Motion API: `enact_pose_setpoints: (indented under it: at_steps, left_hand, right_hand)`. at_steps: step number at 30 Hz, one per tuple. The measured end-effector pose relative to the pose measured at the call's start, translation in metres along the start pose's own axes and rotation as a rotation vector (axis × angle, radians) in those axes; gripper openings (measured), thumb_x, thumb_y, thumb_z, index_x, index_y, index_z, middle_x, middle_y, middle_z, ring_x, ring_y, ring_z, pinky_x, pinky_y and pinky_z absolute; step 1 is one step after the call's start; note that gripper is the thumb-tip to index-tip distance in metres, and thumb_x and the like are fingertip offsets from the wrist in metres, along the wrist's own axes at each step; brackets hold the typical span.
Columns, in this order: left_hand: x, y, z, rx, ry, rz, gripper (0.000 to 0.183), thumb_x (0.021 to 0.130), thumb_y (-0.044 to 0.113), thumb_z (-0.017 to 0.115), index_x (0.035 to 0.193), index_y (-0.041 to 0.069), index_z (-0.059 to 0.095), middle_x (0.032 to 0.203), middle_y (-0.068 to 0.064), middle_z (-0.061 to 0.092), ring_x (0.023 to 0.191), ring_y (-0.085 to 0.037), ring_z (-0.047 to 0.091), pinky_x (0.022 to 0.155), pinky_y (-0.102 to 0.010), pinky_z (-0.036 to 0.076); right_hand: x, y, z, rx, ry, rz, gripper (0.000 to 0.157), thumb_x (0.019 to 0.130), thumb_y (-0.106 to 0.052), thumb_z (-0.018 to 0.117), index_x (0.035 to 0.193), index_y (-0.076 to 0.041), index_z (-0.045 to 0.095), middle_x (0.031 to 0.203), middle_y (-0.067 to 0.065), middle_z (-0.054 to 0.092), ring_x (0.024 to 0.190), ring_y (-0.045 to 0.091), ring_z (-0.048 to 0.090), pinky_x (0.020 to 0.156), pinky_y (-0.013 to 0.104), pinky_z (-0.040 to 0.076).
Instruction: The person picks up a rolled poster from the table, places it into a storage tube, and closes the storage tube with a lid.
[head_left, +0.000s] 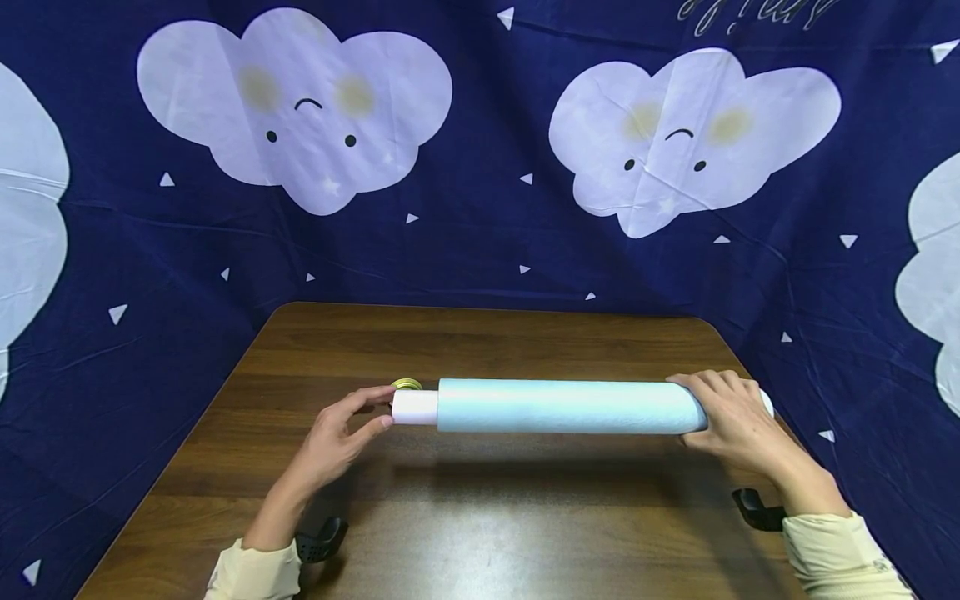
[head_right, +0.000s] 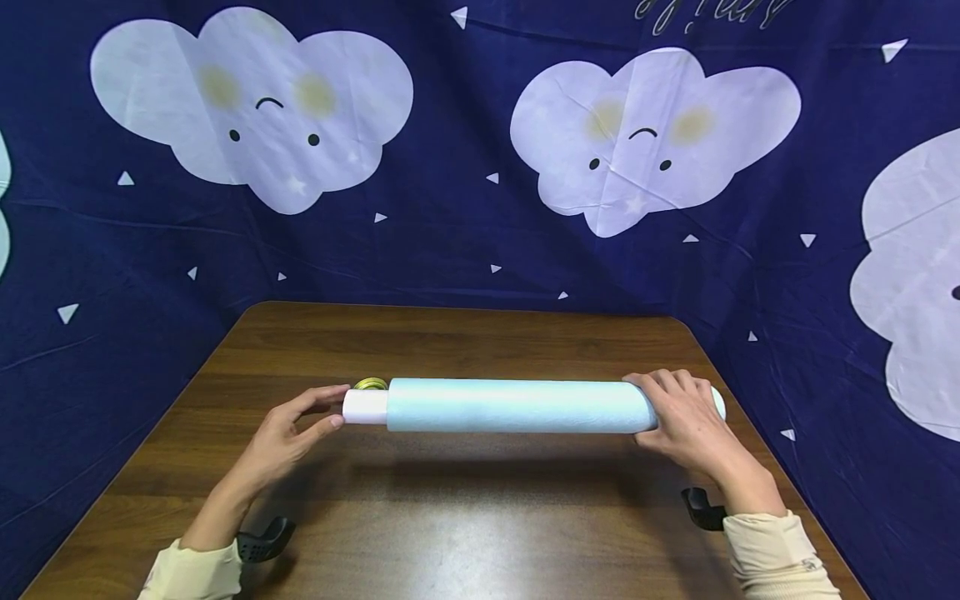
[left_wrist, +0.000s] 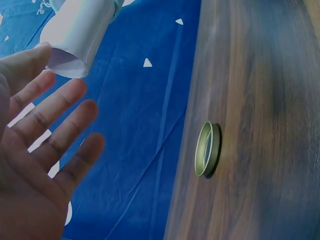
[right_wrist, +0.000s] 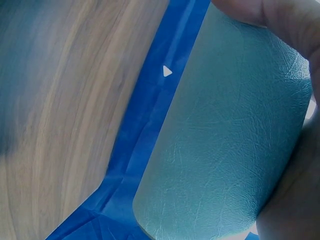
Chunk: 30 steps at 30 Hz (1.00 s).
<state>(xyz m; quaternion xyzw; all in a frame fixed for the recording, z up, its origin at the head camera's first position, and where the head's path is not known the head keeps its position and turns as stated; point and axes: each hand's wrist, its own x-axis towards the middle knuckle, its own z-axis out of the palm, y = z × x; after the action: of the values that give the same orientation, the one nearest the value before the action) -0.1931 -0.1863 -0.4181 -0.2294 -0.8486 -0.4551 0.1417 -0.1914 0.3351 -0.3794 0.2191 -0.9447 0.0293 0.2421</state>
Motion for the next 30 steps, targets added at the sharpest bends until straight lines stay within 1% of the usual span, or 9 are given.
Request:
enact_pose_setpoints:
  at_steps: [4, 7, 11, 14, 18, 22, 27, 29, 30]
  left_hand:
    - [0.002, 0.002, 0.003, -0.012, 0.008, 0.031, 0.039, 0.085, 0.014, 0.067, 0.123, 0.014, 0.06, 0.118, -0.002, 0.067, 0.106, -0.003, 0.058, 0.089, -0.028, 0.047]
    - [0.004, 0.003, 0.006, -0.028, 0.009, 0.046, 0.038, 0.085, 0.013, 0.068, 0.122, 0.016, 0.061, 0.117, -0.003, 0.067, 0.104, -0.003, 0.058, 0.087, -0.028, 0.047]
    - [0.006, 0.003, 0.012, -0.04, 0.007, 0.062, 0.037, 0.085, 0.012, 0.067, 0.121, 0.015, 0.062, 0.117, -0.004, 0.067, 0.105, -0.007, 0.06, 0.087, -0.031, 0.049]
    - [0.009, 0.004, 0.016, -0.045, 0.004, 0.088, 0.037, 0.085, 0.011, 0.067, 0.121, 0.013, 0.062, 0.117, -0.006, 0.067, 0.106, -0.015, 0.062, 0.088, -0.034, 0.05]
    - [0.011, 0.009, 0.021, -0.055, -0.012, 0.093, 0.037, 0.085, 0.011, 0.067, 0.122, 0.01, 0.061, 0.118, -0.006, 0.067, 0.109, -0.023, 0.062, 0.09, -0.036, 0.05]
    - [0.013, 0.014, 0.026, -0.056, -0.023, 0.078, 0.038, 0.085, 0.014, 0.067, 0.123, 0.011, 0.061, 0.118, -0.003, 0.067, 0.111, -0.018, 0.06, 0.092, -0.031, 0.048]
    - [0.017, 0.018, 0.031, -0.059, -0.014, 0.131, 0.039, 0.083, 0.012, 0.069, 0.122, 0.011, 0.062, 0.115, -0.005, 0.068, 0.107, -0.02, 0.062, 0.089, -0.025, 0.048]
    - [0.019, 0.02, 0.033, -0.063, -0.015, 0.136, 0.039, 0.083, 0.013, 0.069, 0.121, 0.012, 0.062, 0.115, -0.005, 0.068, 0.108, -0.02, 0.062, 0.09, -0.024, 0.047]
    - [0.019, 0.021, 0.034, -0.065, -0.02, 0.126, 0.038, 0.083, 0.014, 0.069, 0.121, 0.013, 0.063, 0.115, -0.004, 0.068, 0.108, -0.019, 0.062, 0.091, -0.024, 0.047]
  right_hand:
    - [0.0, -0.001, 0.0, 0.0, -0.001, 0.004, 0.078, 0.047, -0.026, 0.087, 0.117, -0.016, 0.056, 0.099, 0.009, 0.064, 0.091, 0.033, 0.054, 0.072, 0.048, 0.033]
    - [0.0, -0.001, 0.0, 0.0, 0.0, 0.004, 0.077, 0.047, -0.026, 0.087, 0.117, -0.015, 0.056, 0.099, 0.009, 0.064, 0.091, 0.033, 0.054, 0.072, 0.049, 0.033]
    - [0.0, 0.0, 0.0, 0.003, -0.003, 0.004, 0.078, 0.046, -0.026, 0.087, 0.117, -0.015, 0.056, 0.099, 0.01, 0.064, 0.092, 0.033, 0.053, 0.073, 0.048, 0.032]
    - [0.0, 0.0, 0.0, 0.006, -0.005, 0.007, 0.079, 0.046, -0.027, 0.087, 0.118, -0.016, 0.056, 0.1, 0.01, 0.064, 0.092, 0.033, 0.053, 0.073, 0.047, 0.031]
    - [0.0, 0.0, 0.001, 0.007, -0.005, 0.006, 0.079, 0.046, -0.026, 0.087, 0.118, -0.015, 0.056, 0.1, 0.01, 0.064, 0.092, 0.033, 0.053, 0.072, 0.047, 0.031]
    - [0.0, -0.001, 0.001, 0.007, 0.005, 0.003, 0.078, 0.046, -0.026, 0.087, 0.117, -0.016, 0.056, 0.099, 0.008, 0.064, 0.091, 0.033, 0.053, 0.071, 0.046, 0.032]
    - [-0.001, 0.0, 0.0, 0.008, 0.005, 0.001, 0.078, 0.046, -0.026, 0.087, 0.117, -0.016, 0.056, 0.1, 0.009, 0.064, 0.091, 0.033, 0.053, 0.071, 0.047, 0.032]
    - [-0.002, 0.0, 0.0, 0.008, 0.0, 0.008, 0.078, 0.047, -0.027, 0.087, 0.117, -0.015, 0.057, 0.1, 0.01, 0.064, 0.091, 0.033, 0.053, 0.072, 0.047, 0.031]
    - [-0.002, 0.0, 0.0, 0.007, -0.001, 0.011, 0.078, 0.047, -0.026, 0.087, 0.117, -0.015, 0.057, 0.1, 0.01, 0.064, 0.091, 0.033, 0.053, 0.072, 0.047, 0.032]
